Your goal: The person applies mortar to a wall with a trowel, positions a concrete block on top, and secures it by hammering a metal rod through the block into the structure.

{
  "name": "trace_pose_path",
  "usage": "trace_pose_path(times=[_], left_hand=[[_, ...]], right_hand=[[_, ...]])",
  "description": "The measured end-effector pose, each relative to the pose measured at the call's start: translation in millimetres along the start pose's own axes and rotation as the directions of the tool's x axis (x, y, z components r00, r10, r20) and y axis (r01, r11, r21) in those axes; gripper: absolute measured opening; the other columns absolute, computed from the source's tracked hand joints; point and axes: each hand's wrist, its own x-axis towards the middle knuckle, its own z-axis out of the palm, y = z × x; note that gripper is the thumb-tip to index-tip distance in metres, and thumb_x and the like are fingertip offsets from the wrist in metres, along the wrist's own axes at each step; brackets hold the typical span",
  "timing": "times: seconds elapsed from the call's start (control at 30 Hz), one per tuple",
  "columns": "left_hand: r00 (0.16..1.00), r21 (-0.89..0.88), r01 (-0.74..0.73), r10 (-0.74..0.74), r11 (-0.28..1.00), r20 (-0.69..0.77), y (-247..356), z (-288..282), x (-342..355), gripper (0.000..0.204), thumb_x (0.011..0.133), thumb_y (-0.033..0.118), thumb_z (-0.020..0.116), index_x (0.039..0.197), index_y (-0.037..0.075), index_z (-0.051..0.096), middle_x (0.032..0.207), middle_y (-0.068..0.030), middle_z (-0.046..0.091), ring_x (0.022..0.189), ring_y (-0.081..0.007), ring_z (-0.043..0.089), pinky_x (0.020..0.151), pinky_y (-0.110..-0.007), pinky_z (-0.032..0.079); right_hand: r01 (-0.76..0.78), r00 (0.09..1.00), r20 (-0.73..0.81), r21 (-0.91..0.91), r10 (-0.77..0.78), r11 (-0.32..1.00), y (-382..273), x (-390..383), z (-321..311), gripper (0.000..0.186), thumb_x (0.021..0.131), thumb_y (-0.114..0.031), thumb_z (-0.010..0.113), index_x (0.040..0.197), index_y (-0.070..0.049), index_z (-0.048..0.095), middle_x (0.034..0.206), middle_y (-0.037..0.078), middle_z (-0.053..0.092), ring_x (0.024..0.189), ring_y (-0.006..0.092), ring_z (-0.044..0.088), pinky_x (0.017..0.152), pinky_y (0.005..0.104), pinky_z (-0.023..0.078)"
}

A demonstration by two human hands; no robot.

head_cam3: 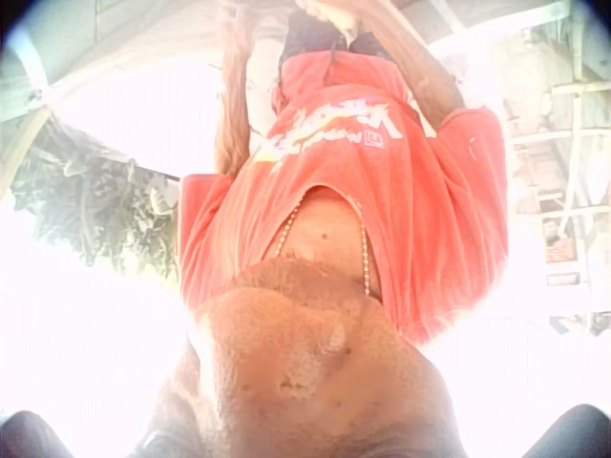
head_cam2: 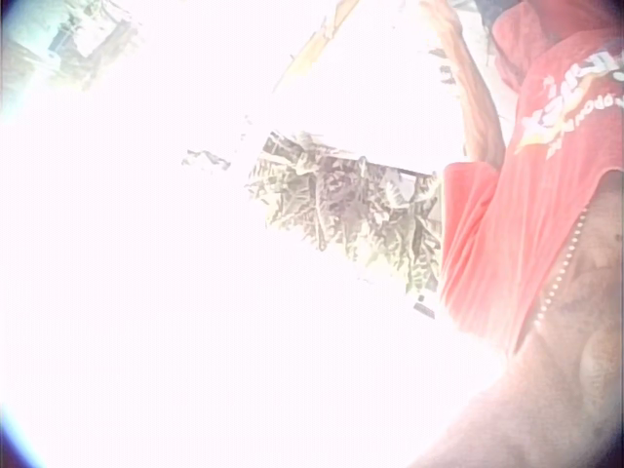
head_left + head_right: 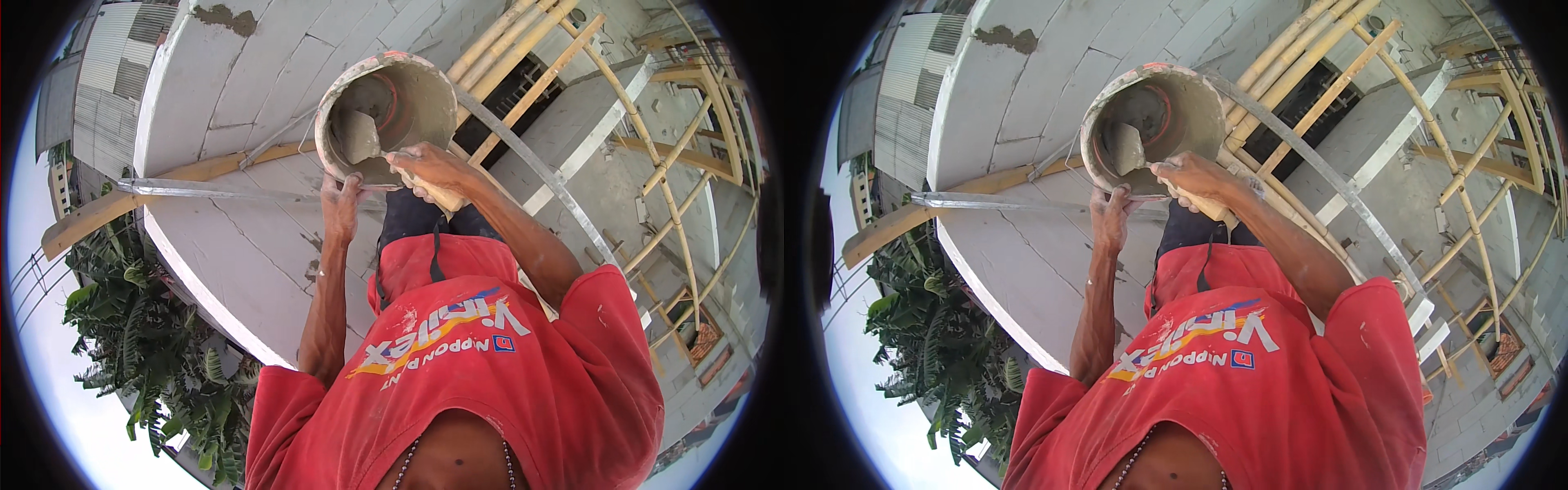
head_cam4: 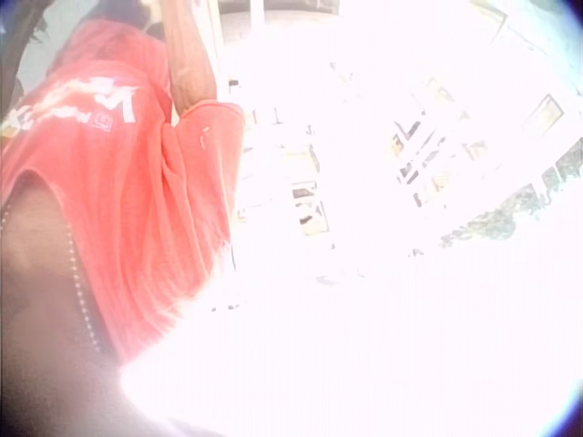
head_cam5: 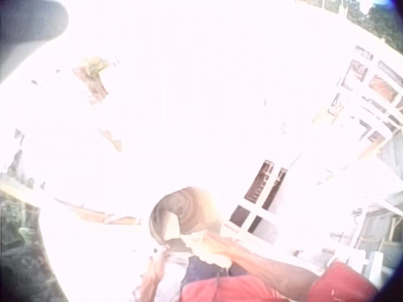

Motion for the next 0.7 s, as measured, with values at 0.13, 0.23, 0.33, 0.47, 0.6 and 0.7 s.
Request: trace_pose_path(times=[0.13,0.23,0.33,0.47,0.6,0.7], left_hand=[[1.000,-0.201,-0.014,0.014,0.979,0.001,-14,6,8,0.050,0.093,0.006,0.056,0.137,-0.003,0.036,0.122,-0.0193,0.058,0.103,-0.0321,0.068,0.087,-0.044,0.063],[1.000,-0.288,-0.023,0.026,0.957,0.008,-16,3,23,0.050,0.093,0.004,0.055,0.138,-0.003,0.033,0.120,-0.0196,0.058,0.103,-0.0346,0.068,0.086,-0.047,0.063],[1.000,-0.390,-0.003,0.002,0.921,-0.003,-21,-3,35,0.052,0.094,0.004,0.054,0.139,-0.002,0.030,0.118,-0.0194,0.059,0.101,-0.0359,0.069,0.087,-0.048,0.063],[0.995,-0.507,0.011,-0.060,0.862,-0.082,-45,-27,51,0.052,0.093,0.004,0.055,0.139,-0.001,0.032,0.118,-0.0194,0.060,0.098,-0.0362,0.070,0.089,-0.049,0.063],[0.982,-0.561,0.069,-0.156,0.825,-0.109,-86,-58,72,0.052,0.092,0.007,0.059,0.138,0.000,0.035,0.121,-0.0172,0.058,0.103,-0.0344,0.069,0.093,-0.052,0.060],[0.968,-0.621,0.074,-0.206,0.780,-0.143,-105,-65,81,0.055,0.092,0.009,0.062,0.140,0.001,0.035,0.118,-0.0132,0.057,0.104,-0.0322,0.068,0.093,-0.052,0.060]], right_hand=[[0.057,0.998,-0.012,0.164,-0.056,0.985,11,2,13,0.040,0.101,-0.044,0.057,0.098,-0.004,0.060,0.069,0.002,0.054,0.048,0.0095,0.051,0.039,0.0256,0.041],[0.117,0.993,-0.017,0.275,-0.117,0.954,21,3,10,0.037,0.101,-0.041,0.056,0.097,-0.005,0.059,0.069,0.003,0.053,0.048,0.0096,0.052,0.039,0.0256,0.041],[0.134,0.990,-0.007,0.315,-0.139,0.939,29,11,3,0.035,0.100,-0.039,0.059,0.102,-0.005,0.060,0.069,0.002,0.053,0.048,0.0091,0.052,0.039,0.0249,0.041],[0.148,0.986,0.034,0.261,-0.162,0.954,18,28,-2,0.044,0.093,-0.037,0.071,0.118,-0.002,0.061,0.072,0.001,0.057,0.049,0.0088,0.053,0.042,0.0238,0.041],[0.178,0.984,0.015,-0.176,-0.178,0.968,-9,66,-41,0.063,0.082,-0.039,0.082,0.128,0.001,0.062,0.100,0.007,0.067,0.079,0.0059,0.058,0.073,0.0233,0.047],[0.121,0.984,-0.061,-0.446,-0.165,0.887,-60,101,-67,0.062,0.081,-0.036,0.083,0.128,-0.002,0.062,0.093,0.005,0.067,0.075,0.0065,0.058,0.069,0.0244,0.048]])
